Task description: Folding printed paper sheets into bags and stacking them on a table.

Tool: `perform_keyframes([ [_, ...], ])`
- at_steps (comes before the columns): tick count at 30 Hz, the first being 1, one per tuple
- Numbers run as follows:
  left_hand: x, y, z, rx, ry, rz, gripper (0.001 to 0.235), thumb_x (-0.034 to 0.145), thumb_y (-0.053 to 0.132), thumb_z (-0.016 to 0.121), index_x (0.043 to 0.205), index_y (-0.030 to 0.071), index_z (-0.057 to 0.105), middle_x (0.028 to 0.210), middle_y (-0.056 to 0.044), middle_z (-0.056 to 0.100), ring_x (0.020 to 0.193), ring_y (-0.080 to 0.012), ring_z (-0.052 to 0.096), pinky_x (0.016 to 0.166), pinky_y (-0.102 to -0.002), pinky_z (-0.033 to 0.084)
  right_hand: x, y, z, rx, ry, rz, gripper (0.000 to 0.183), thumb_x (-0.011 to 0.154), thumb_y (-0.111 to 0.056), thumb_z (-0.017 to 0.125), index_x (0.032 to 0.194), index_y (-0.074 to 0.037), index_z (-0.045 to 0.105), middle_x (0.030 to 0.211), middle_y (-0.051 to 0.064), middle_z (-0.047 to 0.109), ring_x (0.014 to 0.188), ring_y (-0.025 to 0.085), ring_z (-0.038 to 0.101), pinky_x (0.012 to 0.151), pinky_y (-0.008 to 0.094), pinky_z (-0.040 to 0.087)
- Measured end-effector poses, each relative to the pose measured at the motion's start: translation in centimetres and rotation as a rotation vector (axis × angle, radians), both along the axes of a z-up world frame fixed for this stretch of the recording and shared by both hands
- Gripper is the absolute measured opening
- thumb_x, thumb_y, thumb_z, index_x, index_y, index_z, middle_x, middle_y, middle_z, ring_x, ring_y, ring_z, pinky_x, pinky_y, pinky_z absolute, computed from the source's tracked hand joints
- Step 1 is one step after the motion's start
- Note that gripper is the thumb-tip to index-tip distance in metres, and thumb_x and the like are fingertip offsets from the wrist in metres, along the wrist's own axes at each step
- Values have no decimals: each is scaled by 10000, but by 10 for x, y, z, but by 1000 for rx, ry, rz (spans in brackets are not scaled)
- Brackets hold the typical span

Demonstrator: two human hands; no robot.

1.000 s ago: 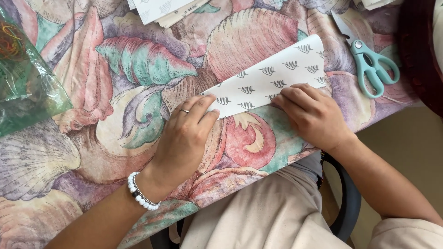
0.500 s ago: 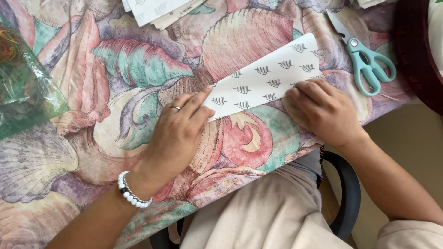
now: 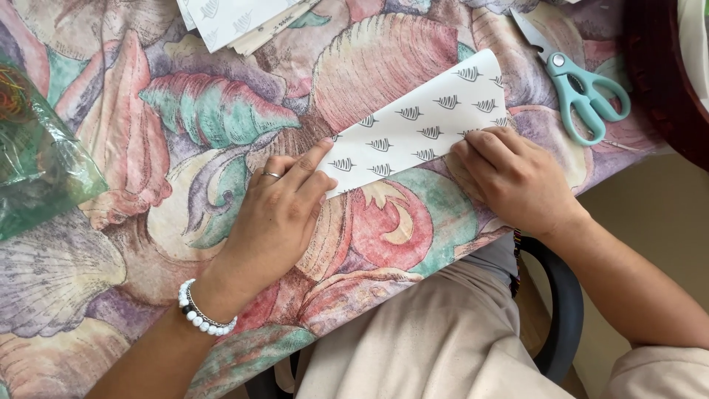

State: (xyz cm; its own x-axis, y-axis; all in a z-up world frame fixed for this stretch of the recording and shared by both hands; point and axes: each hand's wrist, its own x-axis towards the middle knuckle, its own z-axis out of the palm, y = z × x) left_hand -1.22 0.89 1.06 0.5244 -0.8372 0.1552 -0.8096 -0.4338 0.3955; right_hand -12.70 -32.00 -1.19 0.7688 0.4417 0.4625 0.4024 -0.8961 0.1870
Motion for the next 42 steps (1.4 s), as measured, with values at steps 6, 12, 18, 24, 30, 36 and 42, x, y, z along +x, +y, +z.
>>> perform_keyframes([
  [6, 1, 1, -4, 53, -53, -34, 241, 972, 77, 531, 1159, 183, 639, 1534, -142, 482, 1129, -340, 556, 777, -418, 462, 13, 38, 25, 85, 56, 104, 140, 990, -63, 631, 915, -21, 742, 921, 125, 671, 909, 276, 713, 799, 340, 587],
  [12, -4, 2, 4, 142, -175, -84, 709, 846, -31, 558, 1464, 317, 572, 1585, -182, 406, 1145, -308, 448, 941, -447, 386, 20, 41, 26, 66, 240, 198, 152, 1045, -21, 553, 1127, 31, 671, 1107, 126, 601, 922, 277, 602, 886, 390, 563],
  [18, -4, 1, 2, 108, -148, -75, 726, 818, -68, 554, 1463, 263, 583, 1566, -181, 437, 1183, -326, 457, 962, -461, 389, 8, 16, 24, 136, 185, 116, 152, 1019, -20, 663, 1136, 55, 726, 1082, 162, 661, 952, 304, 653, 862, 389, 596],
  [24, -4, 1, 9, 101, -136, -87, 696, 847, -88, 520, 1465, 227, 578, 1569, -186, 435, 1198, -331, 469, 965, -460, 410, 8, 10, 28, 9, 102, 100, 155, 1036, -94, 695, 1065, 56, 713, 1043, 150, 622, 897, 270, 632, 863, 359, 602],
  [30, -4, 2, 5, 86, -144, -96, 688, 858, -75, 534, 1476, 226, 567, 1584, -194, 410, 1145, -315, 459, 952, -447, 409, 7, 12, 30, -42, 97, 107, 151, 1043, -71, 663, 1028, 75, 700, 1012, 159, 595, 872, 260, 607, 836, 355, 587],
  [36, -4, 2, 6, 121, -167, -101, 700, 853, -61, 512, 1484, 239, 551, 1579, -199, 418, 1192, -328, 466, 955, -454, 402, 6, 9, 28, -43, 108, 131, 132, 1023, -11, 674, 1080, 105, 700, 1032, 186, 601, 891, 297, 622, 873, 377, 610],
  [42, -8, -6, -1, 243, -250, -71, 754, 792, 18, 528, 1495, 288, 503, 1601, -219, 373, 1239, -353, 486, 930, -468, 377, 20, 19, 33, -119, 242, 16, 491, 1034, -280, 687, 1419, 16, 616, 969, 59, 724, 813, 159, 641, 728, 291, 587],
])
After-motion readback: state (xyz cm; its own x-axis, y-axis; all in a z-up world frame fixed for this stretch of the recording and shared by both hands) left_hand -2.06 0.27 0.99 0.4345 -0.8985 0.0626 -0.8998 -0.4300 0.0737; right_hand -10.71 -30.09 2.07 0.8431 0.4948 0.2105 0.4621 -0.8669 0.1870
